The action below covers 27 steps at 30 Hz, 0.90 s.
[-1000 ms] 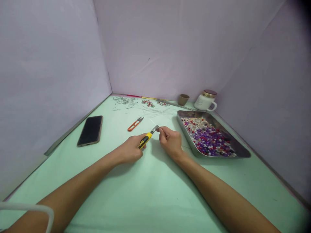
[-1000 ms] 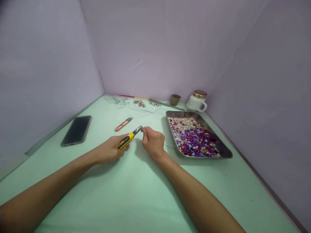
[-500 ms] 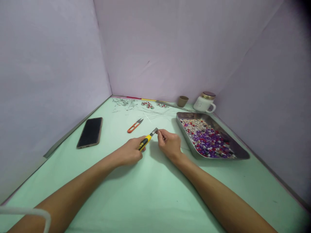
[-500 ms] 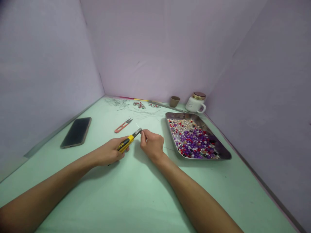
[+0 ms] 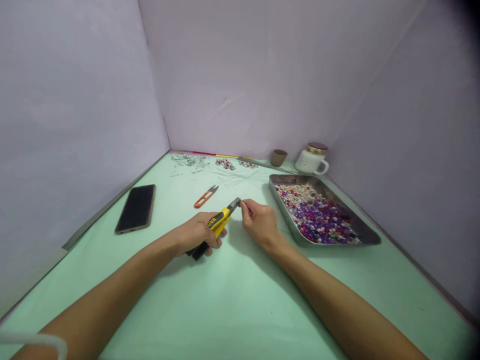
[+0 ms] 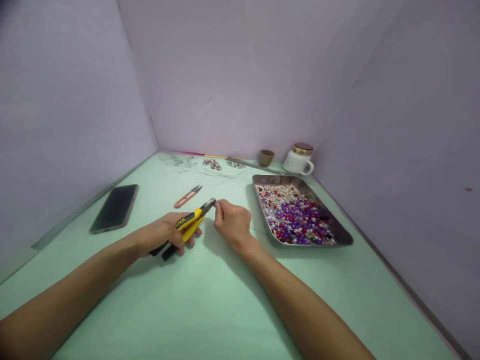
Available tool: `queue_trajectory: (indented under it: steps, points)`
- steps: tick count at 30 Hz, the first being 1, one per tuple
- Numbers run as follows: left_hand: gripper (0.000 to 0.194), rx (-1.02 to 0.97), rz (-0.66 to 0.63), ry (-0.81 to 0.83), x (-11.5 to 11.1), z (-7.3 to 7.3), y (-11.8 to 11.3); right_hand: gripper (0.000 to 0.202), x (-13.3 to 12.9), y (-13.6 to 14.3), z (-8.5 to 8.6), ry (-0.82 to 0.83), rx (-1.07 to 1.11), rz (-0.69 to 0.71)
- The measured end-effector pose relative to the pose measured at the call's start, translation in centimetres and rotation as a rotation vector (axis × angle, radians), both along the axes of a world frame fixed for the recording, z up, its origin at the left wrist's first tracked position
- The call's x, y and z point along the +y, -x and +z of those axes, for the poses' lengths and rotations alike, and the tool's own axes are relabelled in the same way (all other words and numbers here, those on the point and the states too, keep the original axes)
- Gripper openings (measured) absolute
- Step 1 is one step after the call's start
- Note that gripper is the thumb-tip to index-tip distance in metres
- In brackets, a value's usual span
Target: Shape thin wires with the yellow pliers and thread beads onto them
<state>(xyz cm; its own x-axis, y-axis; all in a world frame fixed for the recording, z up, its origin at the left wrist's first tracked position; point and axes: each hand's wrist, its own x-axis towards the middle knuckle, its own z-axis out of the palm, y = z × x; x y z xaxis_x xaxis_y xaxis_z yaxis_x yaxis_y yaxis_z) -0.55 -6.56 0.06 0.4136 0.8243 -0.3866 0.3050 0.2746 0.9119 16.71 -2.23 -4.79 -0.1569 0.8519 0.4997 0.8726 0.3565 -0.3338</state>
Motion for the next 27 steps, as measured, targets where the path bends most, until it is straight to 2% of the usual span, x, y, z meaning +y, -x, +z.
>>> queue_trajectory:
  steps: [6,13,18,22,27]
  points:
    - [0.034,-0.009,-0.022,-0.075,0.1,0.0,0.3,0.031,-0.2,0.2,0.5,0.039,-0.035,-0.009]
    - [0.033,0.218,-0.05,-0.265,0.3,-0.8,0.5,0.028,-0.3,0.4,0.5,0.03,-0.038,-0.013]
    - [0.029,0.269,-0.034,-0.345,0.1,-1.1,0.2,0.027,-0.3,0.4,0.2,-0.018,-0.034,-0.026]
    - [0.031,0.142,-0.022,-0.244,-0.1,-0.8,-0.2,0.026,-0.1,0.2,-0.3,-0.073,0.066,0.028]
    - [0.039,-0.278,-0.097,-0.025,-0.2,-0.8,0.0,0.03,0.0,-0.2,-0.4,-0.099,0.297,0.201]
